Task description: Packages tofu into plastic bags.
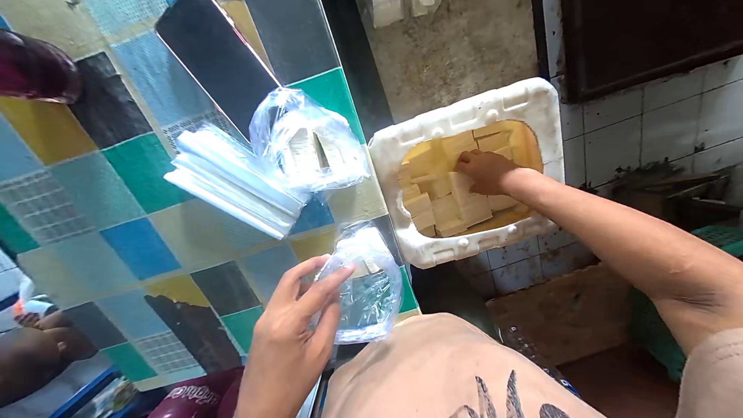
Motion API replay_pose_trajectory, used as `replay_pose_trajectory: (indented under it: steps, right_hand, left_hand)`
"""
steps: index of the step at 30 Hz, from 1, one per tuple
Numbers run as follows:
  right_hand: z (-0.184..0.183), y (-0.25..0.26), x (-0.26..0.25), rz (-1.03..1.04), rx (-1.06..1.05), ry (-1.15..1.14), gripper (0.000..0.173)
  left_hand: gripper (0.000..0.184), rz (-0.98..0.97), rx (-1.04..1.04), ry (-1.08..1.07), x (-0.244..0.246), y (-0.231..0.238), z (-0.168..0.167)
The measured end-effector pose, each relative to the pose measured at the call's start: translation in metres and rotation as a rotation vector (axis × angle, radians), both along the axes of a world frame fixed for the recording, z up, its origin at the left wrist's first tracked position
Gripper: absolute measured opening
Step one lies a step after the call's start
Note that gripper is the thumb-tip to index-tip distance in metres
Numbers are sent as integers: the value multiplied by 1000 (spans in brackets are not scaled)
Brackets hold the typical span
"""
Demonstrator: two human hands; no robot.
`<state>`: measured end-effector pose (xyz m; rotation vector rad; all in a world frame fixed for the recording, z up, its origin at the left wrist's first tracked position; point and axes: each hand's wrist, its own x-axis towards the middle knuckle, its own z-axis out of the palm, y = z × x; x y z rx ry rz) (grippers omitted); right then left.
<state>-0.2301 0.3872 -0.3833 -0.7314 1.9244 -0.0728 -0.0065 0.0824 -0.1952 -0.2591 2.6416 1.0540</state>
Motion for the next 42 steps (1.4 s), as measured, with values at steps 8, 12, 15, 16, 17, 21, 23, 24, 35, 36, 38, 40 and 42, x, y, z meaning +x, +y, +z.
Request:
replay_pose_trajectory:
  steps: [8,12,15,16,17,21,23,24,35,36,38,40,42]
  right_hand:
    - [-1,-8,-3,43,8,-24,63]
    - [-6,-10,-6,49,8,-43,65]
    - [-10,-6,-6,19,-14,-100,60]
    - [-9,-5,-6,9,-10,-120,59]
    - [-9,-6,-6,6,3,-137,58]
    - [-4,-12,-10,84,82,-169,53]
    - [-1,-16,-13,90,116,-212,52]
    - [0,-18,-15,90,127,-229,53]
    - [-4,-20,-18,171,74,-310,47]
    - [-3,-20,-17,163,95,-315,48]
    - [-2,-20,-15,126,117,-325,48]
    - [0,-21,-14,113,138,-327,49]
    - [3,-22,-12,118,148,-339,51]
  left_hand:
    - [32,12,47,19,2,0,-3]
    - [30,39,122,24,4,3,-5]
    - [29,56,171,20,3,5,-7]
    - [28,59,187,17,2,5,-8]
    - [28,63,198,14,1,5,-9]
    - [25,74,232,13,-5,4,-10]
    - [25,67,239,7,-7,4,-10]
    - [25,64,240,2,-7,4,-10]
    - [24,36,275,-17,-9,0,-12]
    - [23,36,283,-17,-10,0,-11]
    - [22,34,294,-10,-10,1,-12]
    - [21,31,301,-11,-9,2,-14]
    - [21,24,298,-12,-9,2,-16]
